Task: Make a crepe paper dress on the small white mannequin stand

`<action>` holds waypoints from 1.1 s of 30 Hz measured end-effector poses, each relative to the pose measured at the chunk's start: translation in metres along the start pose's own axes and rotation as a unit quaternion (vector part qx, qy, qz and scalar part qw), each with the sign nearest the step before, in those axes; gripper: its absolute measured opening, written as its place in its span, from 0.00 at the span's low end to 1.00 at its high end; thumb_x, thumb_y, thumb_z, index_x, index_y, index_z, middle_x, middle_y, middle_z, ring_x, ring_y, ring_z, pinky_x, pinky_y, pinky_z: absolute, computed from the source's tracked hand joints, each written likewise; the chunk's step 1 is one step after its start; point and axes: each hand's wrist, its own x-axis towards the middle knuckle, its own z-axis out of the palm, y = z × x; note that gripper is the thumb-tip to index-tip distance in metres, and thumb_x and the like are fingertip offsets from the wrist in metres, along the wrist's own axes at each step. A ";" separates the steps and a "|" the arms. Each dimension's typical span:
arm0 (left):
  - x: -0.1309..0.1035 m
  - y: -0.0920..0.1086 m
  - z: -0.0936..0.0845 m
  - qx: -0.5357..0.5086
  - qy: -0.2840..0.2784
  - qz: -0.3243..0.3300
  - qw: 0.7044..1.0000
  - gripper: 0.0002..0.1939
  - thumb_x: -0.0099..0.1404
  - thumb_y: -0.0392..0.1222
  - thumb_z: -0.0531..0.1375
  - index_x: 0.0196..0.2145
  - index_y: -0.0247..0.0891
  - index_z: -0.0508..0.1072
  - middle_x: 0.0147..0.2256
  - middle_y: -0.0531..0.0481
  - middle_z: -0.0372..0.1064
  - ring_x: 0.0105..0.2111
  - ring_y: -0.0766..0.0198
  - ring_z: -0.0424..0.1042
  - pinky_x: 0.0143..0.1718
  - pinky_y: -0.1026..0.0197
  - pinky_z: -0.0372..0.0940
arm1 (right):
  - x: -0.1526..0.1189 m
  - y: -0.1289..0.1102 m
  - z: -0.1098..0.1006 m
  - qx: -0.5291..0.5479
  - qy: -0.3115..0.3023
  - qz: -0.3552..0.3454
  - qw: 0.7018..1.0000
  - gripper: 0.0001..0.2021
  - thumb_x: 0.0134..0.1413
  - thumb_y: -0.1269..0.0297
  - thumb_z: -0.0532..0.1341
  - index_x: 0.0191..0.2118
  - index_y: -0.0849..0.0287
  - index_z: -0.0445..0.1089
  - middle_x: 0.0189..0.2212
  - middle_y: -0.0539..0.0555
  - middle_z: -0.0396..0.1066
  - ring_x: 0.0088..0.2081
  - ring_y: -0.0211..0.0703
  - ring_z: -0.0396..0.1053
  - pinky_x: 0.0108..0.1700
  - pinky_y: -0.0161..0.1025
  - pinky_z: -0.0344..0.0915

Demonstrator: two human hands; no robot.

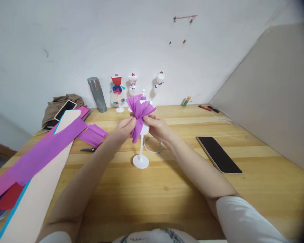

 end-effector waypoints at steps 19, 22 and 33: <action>-0.003 -0.019 0.016 0.303 0.112 0.086 0.942 0.10 0.73 0.40 0.49 0.35 0.40 0.67 0.33 0.43 0.72 0.36 0.52 0.74 0.40 0.54 0.65 | -0.007 0.011 0.025 0.002 0.038 0.016 0.999 0.23 0.44 0.50 0.71 0.47 0.54 0.74 0.38 0.52 0.78 0.42 0.50 0.74 0.46 0.46 0.69; -0.003 -0.019 0.019 0.264 0.111 0.110 0.952 0.10 0.73 0.40 0.48 0.36 0.41 0.67 0.34 0.42 0.73 0.36 0.53 0.75 0.40 0.54 0.66 | -0.009 0.015 0.026 -0.025 0.075 -0.018 0.997 0.21 0.46 0.51 0.71 0.46 0.52 0.74 0.37 0.51 0.77 0.43 0.48 0.72 0.49 0.46 0.67; 0.002 -0.014 0.009 0.152 0.068 0.019 0.986 0.11 0.70 0.46 0.50 0.32 0.41 0.66 0.29 0.48 0.69 0.34 0.56 0.72 0.39 0.55 0.67 | -0.005 0.008 0.025 0.019 0.010 0.019 1.000 0.28 0.41 0.42 0.71 0.46 0.53 0.72 0.42 0.54 0.77 0.46 0.52 0.72 0.46 0.46 0.68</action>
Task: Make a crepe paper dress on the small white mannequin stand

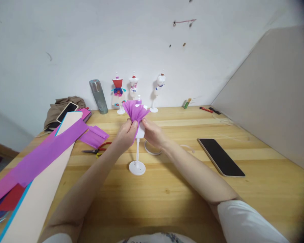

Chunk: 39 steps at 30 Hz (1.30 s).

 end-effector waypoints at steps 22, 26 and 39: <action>0.008 -0.006 0.002 -0.027 0.015 -0.035 0.999 0.12 0.65 0.45 0.57 0.25 0.41 0.67 0.22 0.53 0.66 0.27 0.60 0.69 0.31 0.61 0.63 | 0.009 0.020 -0.006 0.026 0.090 -0.015 0.996 0.18 0.39 0.53 0.74 0.35 0.55 0.72 0.25 0.45 0.71 0.28 0.38 0.66 0.34 0.36 0.62; 0.009 -0.007 0.001 -0.105 -0.019 -0.070 0.992 0.19 0.66 0.52 0.59 0.22 0.40 0.66 0.18 0.55 0.62 0.21 0.64 0.64 0.24 0.62 0.60 | 0.011 0.018 -0.011 0.056 0.083 -0.002 0.995 0.15 0.41 0.56 0.74 0.30 0.56 0.70 0.23 0.45 0.70 0.26 0.37 0.67 0.33 0.37 0.65; 0.008 -0.006 -0.006 -0.115 0.132 0.034 0.984 0.10 0.62 0.46 0.61 0.29 0.38 0.76 0.26 0.52 0.75 0.29 0.65 0.73 0.32 0.63 0.67 | 0.014 0.009 -0.016 0.108 0.077 0.032 0.991 0.05 0.49 0.64 0.65 0.33 0.56 0.70 0.26 0.52 0.75 0.34 0.48 0.73 0.40 0.45 0.73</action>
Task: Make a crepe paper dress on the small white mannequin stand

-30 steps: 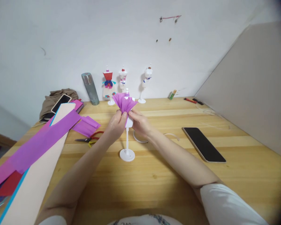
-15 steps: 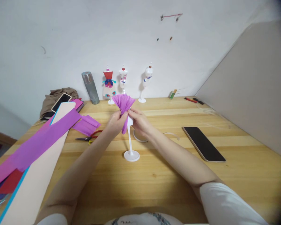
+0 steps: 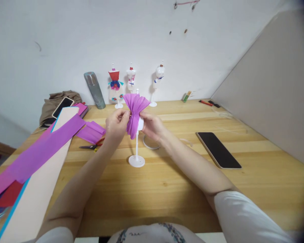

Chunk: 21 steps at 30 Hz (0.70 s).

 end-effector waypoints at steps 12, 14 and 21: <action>-0.007 0.007 0.007 0.072 -0.001 0.036 0.997 0.07 0.57 0.41 0.61 0.24 0.39 0.69 0.25 0.54 0.67 0.24 0.68 0.66 0.28 0.64 0.63 | -0.008 0.005 0.009 0.017 0.041 0.003 0.999 0.07 0.43 0.66 0.64 0.33 0.55 0.68 0.24 0.50 0.72 0.33 0.49 0.72 0.38 0.46 0.72; -0.007 0.007 0.007 0.081 0.002 0.035 0.996 0.07 0.57 0.41 0.61 0.23 0.39 0.68 0.24 0.55 0.67 0.23 0.68 0.65 0.28 0.64 0.62 | -0.010 0.005 0.011 0.012 0.039 0.000 0.999 0.08 0.42 0.66 0.65 0.32 0.55 0.67 0.23 0.50 0.70 0.30 0.47 0.70 0.35 0.44 0.70; 0.001 0.001 0.004 0.021 -0.024 -0.039 0.999 0.06 0.55 0.39 0.63 0.23 0.40 0.69 0.22 0.55 0.67 0.23 0.68 0.65 0.27 0.64 0.62 | -0.013 0.006 0.018 0.003 0.046 -0.023 0.999 0.08 0.41 0.66 0.65 0.32 0.56 0.70 0.25 0.48 0.70 0.27 0.41 0.65 0.32 0.39 0.64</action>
